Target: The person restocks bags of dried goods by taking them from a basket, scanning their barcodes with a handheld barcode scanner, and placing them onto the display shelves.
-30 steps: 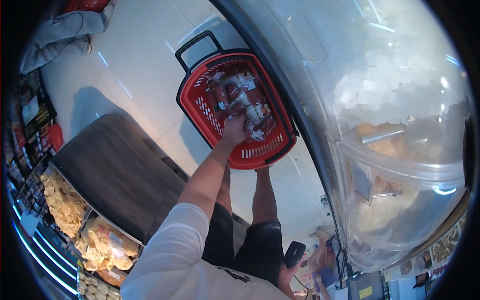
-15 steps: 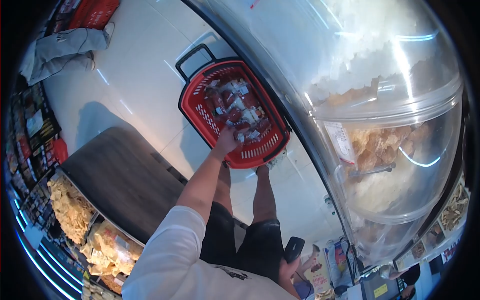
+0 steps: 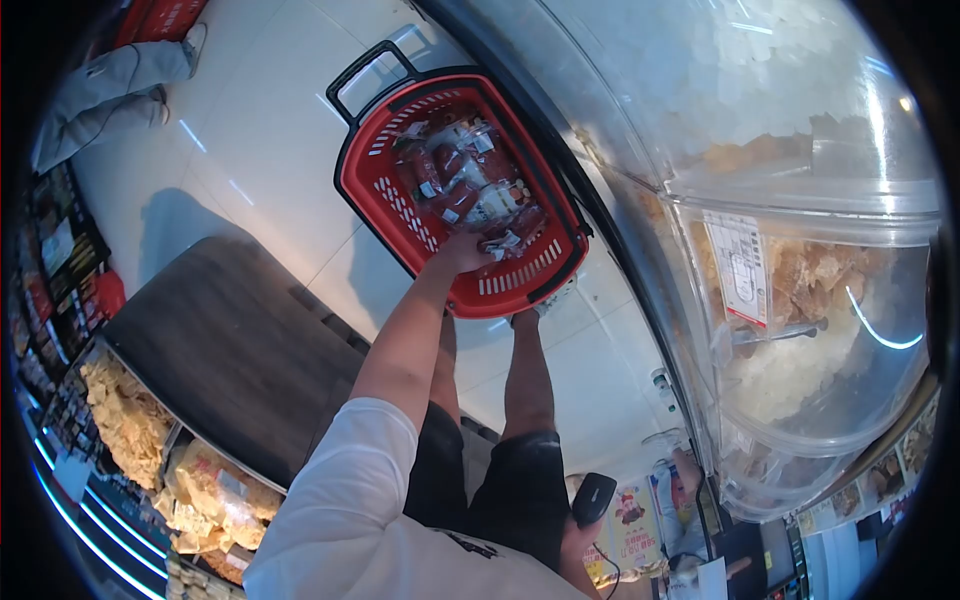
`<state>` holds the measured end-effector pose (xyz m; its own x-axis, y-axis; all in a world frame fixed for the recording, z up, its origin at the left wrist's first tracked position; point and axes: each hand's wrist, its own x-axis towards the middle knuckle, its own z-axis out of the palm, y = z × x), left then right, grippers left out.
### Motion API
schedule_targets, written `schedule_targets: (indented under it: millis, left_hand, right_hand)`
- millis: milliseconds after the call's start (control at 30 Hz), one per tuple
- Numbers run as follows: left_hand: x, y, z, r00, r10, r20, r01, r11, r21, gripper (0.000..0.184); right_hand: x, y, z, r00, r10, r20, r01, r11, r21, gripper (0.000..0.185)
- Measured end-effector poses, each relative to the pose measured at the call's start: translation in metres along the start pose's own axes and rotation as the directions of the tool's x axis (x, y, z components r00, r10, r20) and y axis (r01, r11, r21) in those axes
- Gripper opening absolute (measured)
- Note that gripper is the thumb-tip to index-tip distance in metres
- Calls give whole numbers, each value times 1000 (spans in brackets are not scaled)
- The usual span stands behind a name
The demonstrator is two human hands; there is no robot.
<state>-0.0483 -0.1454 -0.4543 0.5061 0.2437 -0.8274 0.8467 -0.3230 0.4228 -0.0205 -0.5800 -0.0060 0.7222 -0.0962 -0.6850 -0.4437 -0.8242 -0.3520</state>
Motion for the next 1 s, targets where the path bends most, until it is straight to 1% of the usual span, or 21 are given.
schedule_targets:
  millis: [67, 133, 167, 233, 267, 333, 367, 400, 433, 467, 500, 533, 567, 633, 667, 700, 767, 833, 867, 933, 1000]
  left_hand:
    - [-4, 1, 6, 1000, 13, 25, -12, 998, -67, 57]
    - [-14, 7, 2, 995, -5, -103, 0, 999, -51, 55]
    - [-24, 9, -1, 995, -2, -104, -1, 999, -37, 55]
    - [-52, 16, -6, 944, 106, -314, -163, 973, -161, 49]
    - [-69, 22, -10, 940, 114, -321, -168, 975, -146, 49]
    - [-111, 40, -24, 888, 99, -450, -307, 854, -419, 43]
    - [-134, 48, -34, 963, -58, -265, -134, 747, -652, 40]
    - [-160, 58, -44, 986, -164, -42, 61, 579, -813, 38]
    - [-186, 70, -47, 976, -95, -195, -138, 423, -896, 32]
    - [-209, 73, -55, 988, -124, -91, -32, 408, -912, 28]
    - [-240, 75, -67, 999, -34, -1, 10, 303, -953, 26]
    - [-275, 100, -88, 997, -83, 0, 19, 230, -973, 28]
    - [-287, 95, -82, 995, -85, -51, -27, 270, -963, 33]
    - [-330, 116, -101, 994, -60, -91, -71, 283, -956, 39]
    - [-346, 128, -119, 993, -13, -119, -109, 307, -946, 39]
    - [-364, 141, -134, 997, 18, -76, -77, 339, -938, 41]
    - [-403, 167, -151, 995, 97, -7, -48, 425, -904, 43]
    - [-426, 198, -176, 968, 137, -211, -250, 422, -872, 43]
    - [-438, 210, -189, 954, 186, -236, -295, 431, -853, 43]
    - [-479, 246, -222, 939, 276, -203, -312, 444, -840, 43]
    - [-511, 283, -247, 941, 324, -94, -245, 463, -852, 42]
  right_hand:
    - [0, -4, 1, 999, -44, -12, 43, 999, -33, 41]
    - [-2, 0, 1, 996, -82, -19, 81, 995, -52, 39]
    - [-1, 4, 0, 997, -71, -25, 69, 993, -91, 39]
    - [-2, 3, 0, 997, -64, -31, 60, 992, -111, 39]
    - [-2, -3, 1, 998, -58, -26, 55, 994, -95, 38]
    - [-5, -27, 4, 995, -95, -36, 90, 988, -126, 35]
    - [-8, -32, 4, 993, -113, -46, 108, 989, -98, 35]
    - [-8, -37, 3, 990, -128, -50, 121, 985, -123, 33]
    - [-9, -43, 3, 987, -147, -60, 138, 980, -145, 31]
    - [-11, -51, 2, 980, -181, -83, 171, 979, -110, 31]
    - [-12, -59, 1, 979, -189, -81, 172, 969, -176, 31]
    - [-12, -67, 0, 977, -197, -87, 171, 956, -240, 31]
    - [-13, -77, -1, 964, -237, -122, 210, 957, -200, 31]
    - [-16, -87, -2, 949, -310, -49, 278, 903, -326, 34]
    - [-18, -92, -3, 925, -375, -66, 338, 888, -312, 35]
    - [-27, -107, -5, 920, -373, -120, 329, 901, -281, 35]
    - [-43, -137, -16, 946, -321, -44, 312, 939, -143, 37]
    - [-76, -191, -33, 921, -383, -71, 380, 924, -47, 36]
    - [-93, -215, -44, 920, -372, -121, 374, 928, -10, 36]
    - [-120, -252, -68, 883, -460, -91, 467, 841, 272, 38]
    - [-127, -265, -83, 836, -514, -189, 534, 687, 493, 39]
